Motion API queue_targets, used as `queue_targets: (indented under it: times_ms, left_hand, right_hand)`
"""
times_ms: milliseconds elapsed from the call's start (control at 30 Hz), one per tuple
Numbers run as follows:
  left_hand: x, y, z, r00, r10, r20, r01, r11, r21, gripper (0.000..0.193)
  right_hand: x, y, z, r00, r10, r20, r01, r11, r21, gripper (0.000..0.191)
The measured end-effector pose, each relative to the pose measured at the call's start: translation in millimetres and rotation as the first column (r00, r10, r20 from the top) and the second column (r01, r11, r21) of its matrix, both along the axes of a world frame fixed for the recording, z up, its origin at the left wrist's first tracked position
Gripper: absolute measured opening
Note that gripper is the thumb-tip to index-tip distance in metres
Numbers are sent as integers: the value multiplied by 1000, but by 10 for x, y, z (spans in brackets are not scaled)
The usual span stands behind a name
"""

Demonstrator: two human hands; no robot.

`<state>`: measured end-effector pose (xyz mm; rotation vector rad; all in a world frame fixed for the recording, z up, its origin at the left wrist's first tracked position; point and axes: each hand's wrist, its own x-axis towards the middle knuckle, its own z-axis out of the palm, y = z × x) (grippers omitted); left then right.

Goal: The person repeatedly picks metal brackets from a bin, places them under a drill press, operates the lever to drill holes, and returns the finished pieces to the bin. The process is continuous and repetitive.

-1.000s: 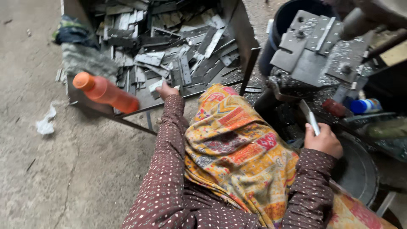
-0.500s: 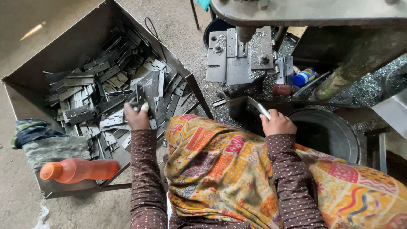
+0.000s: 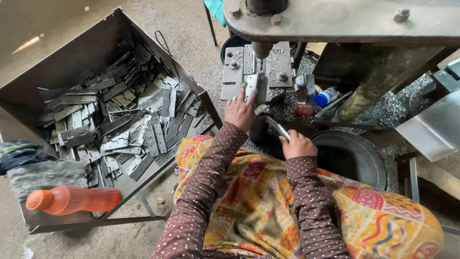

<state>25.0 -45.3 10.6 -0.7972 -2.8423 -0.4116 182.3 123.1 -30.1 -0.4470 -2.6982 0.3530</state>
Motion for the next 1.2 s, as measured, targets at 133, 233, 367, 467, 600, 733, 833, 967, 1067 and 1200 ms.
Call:
queue_targets:
  times_ms: [133, 233, 367, 467, 600, 733, 833, 967, 1067, 1200]
  left_hand:
    - [152, 23, -60, 980, 14, -198, -33, 995, -92, 51]
    - [171, 96, -111, 979, -21, -205, 0, 995, -104, 41]
    - [-59, 202, -82, 993, 27, -114, -44, 987, -152, 34]
    - [-201, 252, -13, 998, 63, 22, -59, 988, -141, 38]
    - [-186, 264, 49, 998, 59, 19, -55, 984, -172, 34]
    - [-149, 253, 76, 998, 53, 32, -48, 988, -148, 37]
    - [-190, 243, 87, 994, 79, 80, -67, 988, -143, 38]
    - [-220, 200, 65, 995, 95, 37, -89, 988, -122, 31]
    - [-194, 180, -3, 998, 66, 1, -65, 987, -149, 26]
    - [-314, 263, -113, 996, 60, -65, -75, 967, -245, 25]
  right_hand:
    - [-25, 2, -22, 998, -26, 64, 28, 999, -33, 29]
    - [-38, 6, -24, 997, -29, 75, 31, 999, -37, 29]
    - [-21, 2, -2, 998, -12, 69, 15, 999, -35, 30]
    - [0, -9, 38, 998, 2, 69, 0, 1000, -30, 31]
    - [31, -8, 104, 978, -17, 208, 13, 1000, 19, 40]
    - [6, -14, 67, 820, -32, 571, 76, 996, -54, 55]
    - [-54, -33, -74, 610, -21, 792, 226, 963, -149, 78]
    - [-74, -38, -267, 521, 24, 853, 284, 938, -200, 89]
    - [-11, -23, -256, 515, 56, 855, 244, 947, -209, 82]
    - [47, -28, -25, 696, -47, 717, 104, 994, -36, 66]
